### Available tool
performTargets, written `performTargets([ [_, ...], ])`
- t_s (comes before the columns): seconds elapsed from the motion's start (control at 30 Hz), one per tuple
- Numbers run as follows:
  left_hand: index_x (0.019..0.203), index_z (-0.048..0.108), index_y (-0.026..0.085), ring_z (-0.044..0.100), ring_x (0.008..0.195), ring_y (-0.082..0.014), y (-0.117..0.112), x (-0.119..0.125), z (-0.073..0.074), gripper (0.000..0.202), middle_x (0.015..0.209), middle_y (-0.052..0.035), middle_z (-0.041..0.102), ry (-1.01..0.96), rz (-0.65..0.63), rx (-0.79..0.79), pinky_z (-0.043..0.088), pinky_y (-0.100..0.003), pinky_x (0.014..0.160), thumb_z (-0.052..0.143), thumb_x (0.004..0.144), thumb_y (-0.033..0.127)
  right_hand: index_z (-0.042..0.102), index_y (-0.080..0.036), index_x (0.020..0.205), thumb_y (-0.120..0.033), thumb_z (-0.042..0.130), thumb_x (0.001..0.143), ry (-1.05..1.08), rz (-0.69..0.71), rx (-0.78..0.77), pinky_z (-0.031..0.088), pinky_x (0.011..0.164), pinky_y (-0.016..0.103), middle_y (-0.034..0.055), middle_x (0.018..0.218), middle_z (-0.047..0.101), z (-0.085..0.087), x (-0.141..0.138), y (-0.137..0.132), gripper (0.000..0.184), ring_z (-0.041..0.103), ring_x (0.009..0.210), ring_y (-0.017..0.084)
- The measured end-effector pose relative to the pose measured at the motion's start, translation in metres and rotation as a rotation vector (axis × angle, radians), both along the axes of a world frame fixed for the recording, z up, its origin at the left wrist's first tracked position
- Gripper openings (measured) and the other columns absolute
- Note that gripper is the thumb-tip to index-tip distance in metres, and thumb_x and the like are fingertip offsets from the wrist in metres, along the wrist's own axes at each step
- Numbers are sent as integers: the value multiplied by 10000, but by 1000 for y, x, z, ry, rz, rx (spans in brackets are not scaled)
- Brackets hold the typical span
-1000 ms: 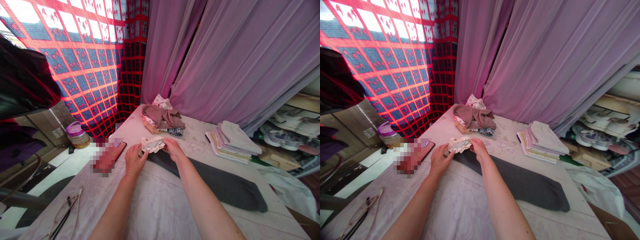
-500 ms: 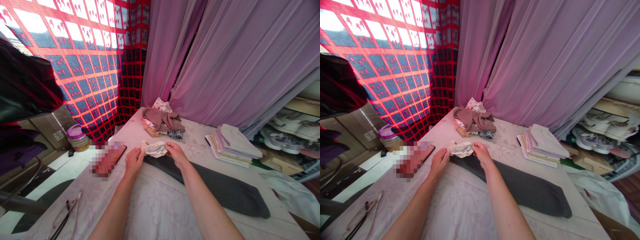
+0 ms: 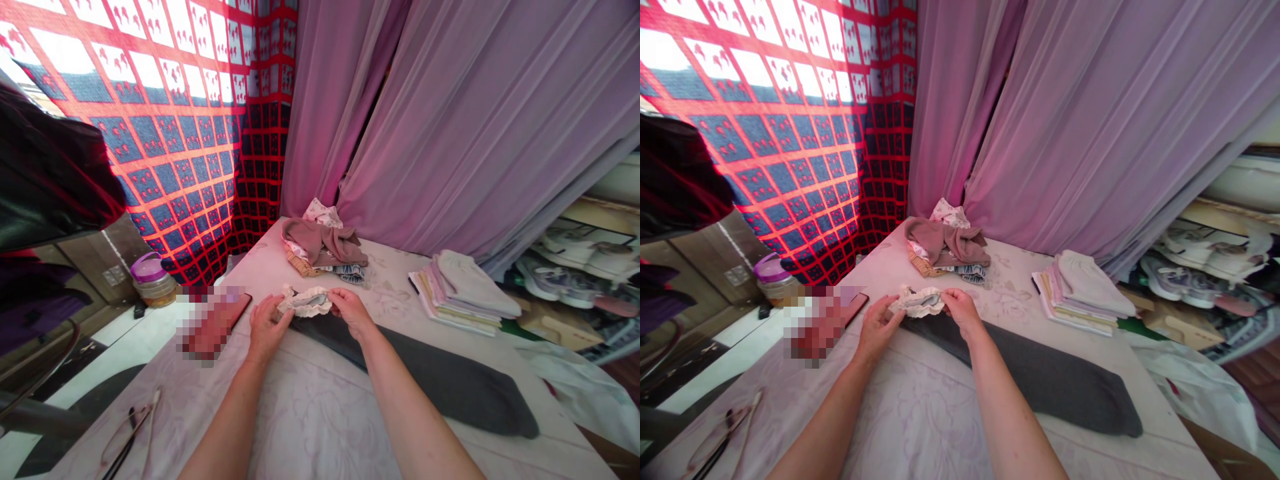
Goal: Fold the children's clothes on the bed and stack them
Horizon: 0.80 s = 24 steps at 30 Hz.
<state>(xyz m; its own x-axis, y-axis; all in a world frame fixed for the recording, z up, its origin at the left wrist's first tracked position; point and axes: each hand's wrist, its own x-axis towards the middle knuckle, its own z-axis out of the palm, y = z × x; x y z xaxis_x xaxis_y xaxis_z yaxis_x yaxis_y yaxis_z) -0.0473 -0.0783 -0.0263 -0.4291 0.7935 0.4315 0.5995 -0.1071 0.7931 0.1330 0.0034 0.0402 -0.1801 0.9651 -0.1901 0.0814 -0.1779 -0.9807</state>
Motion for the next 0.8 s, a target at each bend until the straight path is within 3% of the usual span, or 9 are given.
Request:
performTargets([
  [0.1,847,651,248,581,1151,-247,0,-1,1,102,1043,-43,722,-38,30,44,381,-479,1015,583,811,316,599,-186,659,-419,702,623,8,-25,6,321,452,199,-51,513,552,-1,1,1,257,444,453,75],
  [0.23,814,643,248,606,1101,-248,-1,-1,1,123,976,-37,736,-66,58,27,370,-488,1014,559,815,338,631,-193,796,-460,646,704,0,-52,-20,364,481,193,-4,700,657,1,0,-1,282,521,530,82],
  [0.33,830,637,248,619,1068,-250,-2,0,1,135,954,-28,736,-73,72,-7,325,-513,1043,562,801,357,650,-205,898,-458,620,737,-53,4,-18,390,517,190,15,827,694,4,-4,-6,301,596,647,103],
  [0.43,873,626,246,622,1056,-241,-4,1,3,143,999,-26,724,-42,42,-13,272,-519,1078,549,808,348,650,-204,958,-399,682,680,-92,70,7,388,512,197,-1,758,687,6,-8,-10,341,600,637,116],
  [0.53,999,609,245,575,1140,-245,-8,3,14,205,1085,-44,699,51,26,22,246,-498,1093,547,820,324,653,-185,936,-315,718,614,-62,68,66,391,511,209,-25,644,644,6,-11,-12,354,559,573,108],
  [0.67,1090,585,248,485,1246,-273,-13,11,39,304,1209,-74,649,190,56,71,241,-482,1084,610,799,332,648,-188,908,-311,705,609,22,115,127,421,552,226,-42,624,617,5,-13,-20,329,545,573,105],
  [0.8,958,627,265,605,1033,-230,-16,22,58,184,1027,-30,711,230,-29,5,236,-458,1071,601,824,388,635,-196,924,-326,716,629,79,202,167,451,613,244,-27,683,654,-2,-14,-36,332,577,613,115],
])
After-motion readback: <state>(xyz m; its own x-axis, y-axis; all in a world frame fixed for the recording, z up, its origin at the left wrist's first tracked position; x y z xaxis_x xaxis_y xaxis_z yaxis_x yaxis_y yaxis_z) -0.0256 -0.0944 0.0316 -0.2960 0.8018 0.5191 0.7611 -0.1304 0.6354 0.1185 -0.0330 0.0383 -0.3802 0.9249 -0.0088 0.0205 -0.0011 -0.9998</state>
